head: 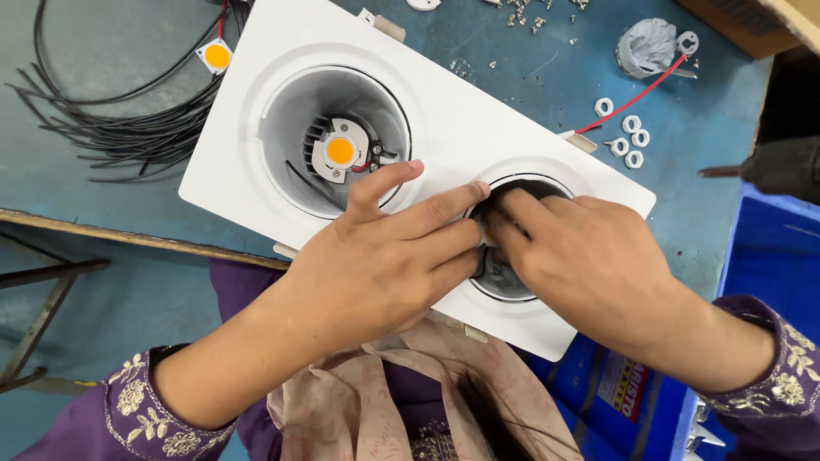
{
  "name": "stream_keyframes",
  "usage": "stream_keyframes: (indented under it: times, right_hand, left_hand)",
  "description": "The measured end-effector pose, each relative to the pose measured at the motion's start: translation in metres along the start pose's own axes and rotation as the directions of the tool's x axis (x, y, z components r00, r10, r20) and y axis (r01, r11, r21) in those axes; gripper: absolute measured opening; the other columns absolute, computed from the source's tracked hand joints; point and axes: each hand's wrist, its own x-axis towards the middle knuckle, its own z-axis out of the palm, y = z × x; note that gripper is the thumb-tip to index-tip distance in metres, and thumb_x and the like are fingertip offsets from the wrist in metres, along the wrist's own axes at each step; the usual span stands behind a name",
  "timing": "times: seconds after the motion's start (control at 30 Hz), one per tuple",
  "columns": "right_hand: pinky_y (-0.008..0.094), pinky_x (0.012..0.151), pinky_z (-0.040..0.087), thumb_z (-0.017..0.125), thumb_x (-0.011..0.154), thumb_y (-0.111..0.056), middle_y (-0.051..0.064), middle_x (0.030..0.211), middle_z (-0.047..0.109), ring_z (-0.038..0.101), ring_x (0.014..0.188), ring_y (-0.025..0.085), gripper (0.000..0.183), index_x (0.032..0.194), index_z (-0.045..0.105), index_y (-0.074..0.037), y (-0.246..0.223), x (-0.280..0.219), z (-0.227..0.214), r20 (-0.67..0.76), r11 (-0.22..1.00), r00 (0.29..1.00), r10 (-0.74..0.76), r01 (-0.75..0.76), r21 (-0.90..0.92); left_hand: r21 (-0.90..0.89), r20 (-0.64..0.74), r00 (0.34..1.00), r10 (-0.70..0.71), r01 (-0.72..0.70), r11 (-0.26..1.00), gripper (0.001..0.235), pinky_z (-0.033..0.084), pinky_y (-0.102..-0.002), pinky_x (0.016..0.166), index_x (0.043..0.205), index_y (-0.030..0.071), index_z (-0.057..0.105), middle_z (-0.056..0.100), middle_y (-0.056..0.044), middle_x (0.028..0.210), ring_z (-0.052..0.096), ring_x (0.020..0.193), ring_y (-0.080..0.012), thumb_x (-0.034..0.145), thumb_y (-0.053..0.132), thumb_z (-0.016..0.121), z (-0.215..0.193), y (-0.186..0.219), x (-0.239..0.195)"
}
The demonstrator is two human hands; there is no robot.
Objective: The person assembles a recessed light fixture by hand and using a power screwdriver, connecting wiring components, securing them to the metal heat sinks, and fixing the components inside the white fixture housing.
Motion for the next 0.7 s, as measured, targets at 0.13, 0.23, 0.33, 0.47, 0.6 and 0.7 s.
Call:
stream_keyframes:
  times: [0.13, 0.23, 0.33, 0.47, 0.6, 0.7]
  right_hand:
    - [0.034, 0.047, 0.051, 0.066, 0.078, -0.017, 0.001, 0.091, 0.064, 0.066, 0.068, 0.016, 0.025, 0.100, 0.073, -0.007, 0.001, 0.002, 0.004, -0.035, 1.000, 0.999, -0.010, 0.010, -0.010]
    - [0.035, 0.044, 0.047, 0.069, 0.081, -0.025, -0.004, 0.084, 0.064, 0.066, 0.065, 0.016, 0.015, 0.091, 0.074, -0.015, 0.006, 0.006, 0.008, -0.027, 0.998, 0.999, 0.030, -0.028, 0.063]
    - [0.033, 0.045, 0.046, 0.068, 0.077, -0.019, -0.006, 0.083, 0.065, 0.067, 0.069, 0.014, 0.016, 0.091, 0.075, -0.017, 0.008, 0.005, 0.010, -0.109, 1.000, 0.994, 0.003, -0.001, 0.023]
    - [0.032, 0.044, 0.045, 0.068, 0.077, -0.019, -0.006, 0.082, 0.065, 0.067, 0.070, 0.013, 0.017, 0.092, 0.074, -0.014, 0.009, 0.007, 0.012, -0.113, 1.000, 0.994, 0.002, 0.002, 0.028]
    - [0.032, 0.044, 0.046, 0.067, 0.076, -0.018, -0.006, 0.081, 0.065, 0.067, 0.067, 0.013, 0.015, 0.089, 0.074, -0.015, 0.012, 0.007, 0.011, -0.084, 0.998, 0.996, -0.005, 0.009, 0.057]
    - [0.032, 0.044, 0.046, 0.067, 0.076, -0.018, -0.006, 0.080, 0.064, 0.067, 0.067, 0.013, 0.015, 0.089, 0.074, -0.014, 0.013, 0.009, 0.011, -0.066, 0.998, 0.998, -0.017, 0.021, 0.054]
  left_hand:
    - [-0.012, -0.006, 1.000, -0.009, 0.009, 1.000, 0.008, 0.018, -0.048, 0.125, 0.097, 0.018, 0.069, 0.062, 0.004, 0.111, 0.051, 0.144, -0.0138, 0.097, 0.016, 0.061, 0.001, 0.001, 0.000]
    - [-0.016, -0.006, 1.000, -0.010, 0.010, 1.000, 0.010, 0.018, -0.048, 0.125, 0.099, 0.018, 0.070, 0.062, 0.004, 0.110, 0.051, 0.144, -0.0139, 0.098, 0.016, 0.061, 0.002, 0.000, -0.001]
    - [-0.046, -0.016, 1.000, -0.012, 0.012, 0.999, 0.010, 0.019, -0.048, 0.125, 0.100, 0.018, 0.071, 0.062, 0.004, 0.110, 0.050, 0.144, -0.0143, 0.098, 0.017, 0.061, 0.002, -0.001, 0.000]
    - [-0.046, -0.029, 0.999, -0.013, 0.012, 0.999, 0.010, 0.019, -0.048, 0.126, 0.099, 0.017, 0.071, 0.061, 0.003, 0.110, 0.050, 0.145, -0.0145, 0.101, 0.018, 0.062, 0.003, -0.002, 0.000]
    - [-0.053, -0.018, 0.999, -0.028, 0.027, 0.998, 0.010, 0.020, -0.048, 0.126, 0.094, 0.016, 0.070, 0.062, 0.003, 0.111, 0.050, 0.145, -0.0143, 0.099, 0.019, 0.062, 0.001, -0.001, 0.001]
    - [-0.056, -0.009, 0.999, -0.035, 0.034, 0.998, 0.009, 0.021, -0.048, 0.126, 0.095, 0.017, 0.069, 0.062, 0.003, 0.108, 0.051, 0.145, -0.0134, 0.099, 0.019, 0.062, 0.000, -0.002, 0.002]
